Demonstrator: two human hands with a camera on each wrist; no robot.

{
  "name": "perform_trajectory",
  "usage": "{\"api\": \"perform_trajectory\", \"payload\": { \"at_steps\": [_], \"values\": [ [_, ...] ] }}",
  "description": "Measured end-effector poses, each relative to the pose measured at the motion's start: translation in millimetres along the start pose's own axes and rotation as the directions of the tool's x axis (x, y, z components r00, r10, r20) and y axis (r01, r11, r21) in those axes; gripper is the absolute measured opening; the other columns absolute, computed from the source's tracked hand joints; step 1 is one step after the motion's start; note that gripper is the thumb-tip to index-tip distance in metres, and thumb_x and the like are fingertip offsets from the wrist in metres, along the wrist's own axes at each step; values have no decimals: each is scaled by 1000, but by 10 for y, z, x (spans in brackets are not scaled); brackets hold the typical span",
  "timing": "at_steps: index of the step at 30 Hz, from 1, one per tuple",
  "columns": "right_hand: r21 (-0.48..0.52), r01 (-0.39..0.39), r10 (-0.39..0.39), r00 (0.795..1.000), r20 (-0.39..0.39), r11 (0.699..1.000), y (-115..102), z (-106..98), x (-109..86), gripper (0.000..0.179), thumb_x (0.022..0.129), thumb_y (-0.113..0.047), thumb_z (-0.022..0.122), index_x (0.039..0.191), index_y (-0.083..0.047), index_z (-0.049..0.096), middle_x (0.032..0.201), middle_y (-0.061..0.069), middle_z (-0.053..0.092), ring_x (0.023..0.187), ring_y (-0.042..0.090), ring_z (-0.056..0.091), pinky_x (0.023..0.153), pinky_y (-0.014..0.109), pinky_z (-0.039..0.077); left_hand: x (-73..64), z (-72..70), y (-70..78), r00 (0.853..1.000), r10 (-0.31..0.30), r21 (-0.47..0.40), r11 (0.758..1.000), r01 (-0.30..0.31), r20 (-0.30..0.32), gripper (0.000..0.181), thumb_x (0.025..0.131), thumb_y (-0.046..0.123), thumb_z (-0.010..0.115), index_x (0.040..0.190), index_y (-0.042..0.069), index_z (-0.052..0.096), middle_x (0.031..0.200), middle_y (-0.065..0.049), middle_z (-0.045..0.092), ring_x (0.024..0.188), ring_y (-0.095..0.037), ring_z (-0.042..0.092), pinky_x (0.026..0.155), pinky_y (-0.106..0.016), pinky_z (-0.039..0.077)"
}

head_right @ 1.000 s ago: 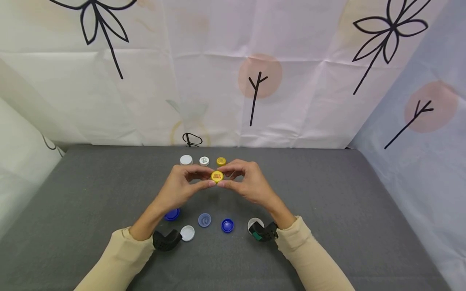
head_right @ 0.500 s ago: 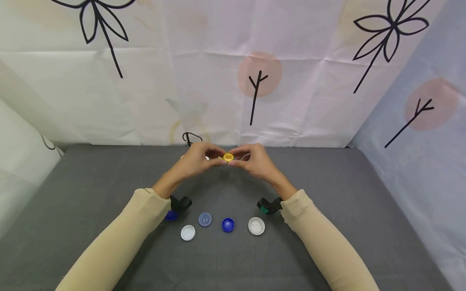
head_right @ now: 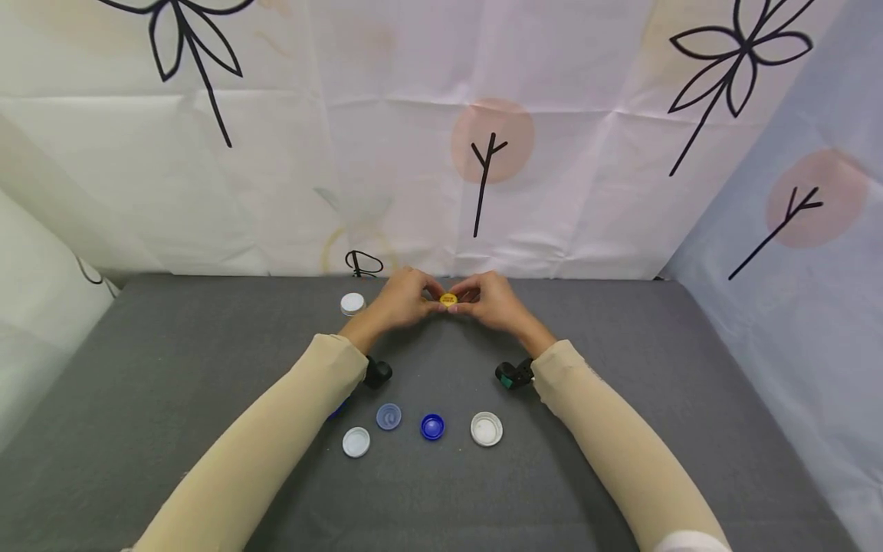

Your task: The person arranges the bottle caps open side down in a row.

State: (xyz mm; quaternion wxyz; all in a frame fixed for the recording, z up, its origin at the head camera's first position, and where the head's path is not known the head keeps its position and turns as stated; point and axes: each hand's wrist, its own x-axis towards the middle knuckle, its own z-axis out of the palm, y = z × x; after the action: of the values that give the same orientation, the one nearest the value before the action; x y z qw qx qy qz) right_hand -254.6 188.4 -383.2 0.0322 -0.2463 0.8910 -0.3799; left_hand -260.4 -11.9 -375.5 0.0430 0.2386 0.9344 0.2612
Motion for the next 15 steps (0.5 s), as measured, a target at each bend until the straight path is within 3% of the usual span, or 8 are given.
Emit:
{"api": "perform_trajectory", "payload": {
  "at_steps": [15],
  "values": [
    [-113, -37, 40, 999, 27, 993, 41, 90, 65, 24, 86, -10, 83, 108, 0, 78, 97, 11, 75, 84, 22, 69, 74, 37, 53, 46, 145, -6, 998, -53, 66, 996, 54, -21, 21, 90, 28, 80, 107, 15, 79, 99, 0, 70, 100, -24, 53, 95, -44, 40]
  ]
}}
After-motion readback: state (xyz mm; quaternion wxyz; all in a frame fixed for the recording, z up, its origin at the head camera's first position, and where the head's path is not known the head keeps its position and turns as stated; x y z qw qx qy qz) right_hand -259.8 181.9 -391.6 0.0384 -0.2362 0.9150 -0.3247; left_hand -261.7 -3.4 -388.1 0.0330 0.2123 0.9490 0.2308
